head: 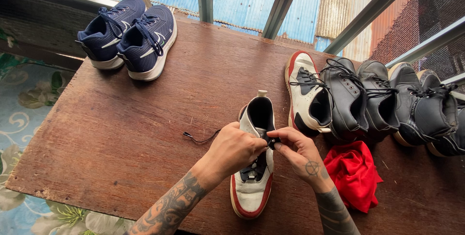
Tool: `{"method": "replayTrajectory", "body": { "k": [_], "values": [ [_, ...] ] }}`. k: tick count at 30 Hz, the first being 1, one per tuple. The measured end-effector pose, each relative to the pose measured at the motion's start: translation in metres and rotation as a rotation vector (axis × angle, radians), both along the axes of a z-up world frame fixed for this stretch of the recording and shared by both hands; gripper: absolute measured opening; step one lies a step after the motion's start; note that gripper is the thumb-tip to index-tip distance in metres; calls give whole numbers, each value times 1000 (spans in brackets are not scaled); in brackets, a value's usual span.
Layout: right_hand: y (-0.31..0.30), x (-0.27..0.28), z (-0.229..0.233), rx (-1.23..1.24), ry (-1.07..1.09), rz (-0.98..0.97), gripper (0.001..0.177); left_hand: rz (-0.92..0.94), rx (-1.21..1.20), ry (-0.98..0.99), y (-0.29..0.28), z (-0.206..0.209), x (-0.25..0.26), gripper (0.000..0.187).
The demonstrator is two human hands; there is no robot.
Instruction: The person removes the black shoelace from a white and red sneaker on a wooden board, pulling the lace out through the eyelets one section at a time. After the lace is out, they pick up a red cloth and wipe the sneaker's upper and sole.
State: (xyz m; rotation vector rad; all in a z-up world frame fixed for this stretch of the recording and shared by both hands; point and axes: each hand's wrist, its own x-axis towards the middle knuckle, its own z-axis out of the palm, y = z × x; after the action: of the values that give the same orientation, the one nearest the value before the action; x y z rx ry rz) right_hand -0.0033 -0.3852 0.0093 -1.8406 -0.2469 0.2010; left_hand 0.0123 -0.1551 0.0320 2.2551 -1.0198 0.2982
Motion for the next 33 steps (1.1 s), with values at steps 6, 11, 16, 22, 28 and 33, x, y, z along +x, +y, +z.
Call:
{"method": "replayTrajectory", "body": {
  "k": [6, 11, 16, 22, 28, 33],
  "values": [
    [1, 0, 1, 3, -6, 8, 28, 4, -18, -50, 2, -4, 1, 9],
    [1, 1, 2, -1, 20, -14, 29, 21, 97, -114, -1, -3, 1, 16],
    [1, 0, 1, 6, 8, -14, 29, 66, 116, -165, -6, -6, -3, 12],
    [0, 0, -1, 15, 10, -24, 29, 174, 153, -63, -12, -3, -9, 12],
    [1, -1, 1, -8, 5, -28, 29, 215, 215, 88, -17, 2, -8, 11],
    [2, -1, 2, 4, 23, -32, 29, 289, 290, 118, -26, 4, -12, 10]
  ]
}}
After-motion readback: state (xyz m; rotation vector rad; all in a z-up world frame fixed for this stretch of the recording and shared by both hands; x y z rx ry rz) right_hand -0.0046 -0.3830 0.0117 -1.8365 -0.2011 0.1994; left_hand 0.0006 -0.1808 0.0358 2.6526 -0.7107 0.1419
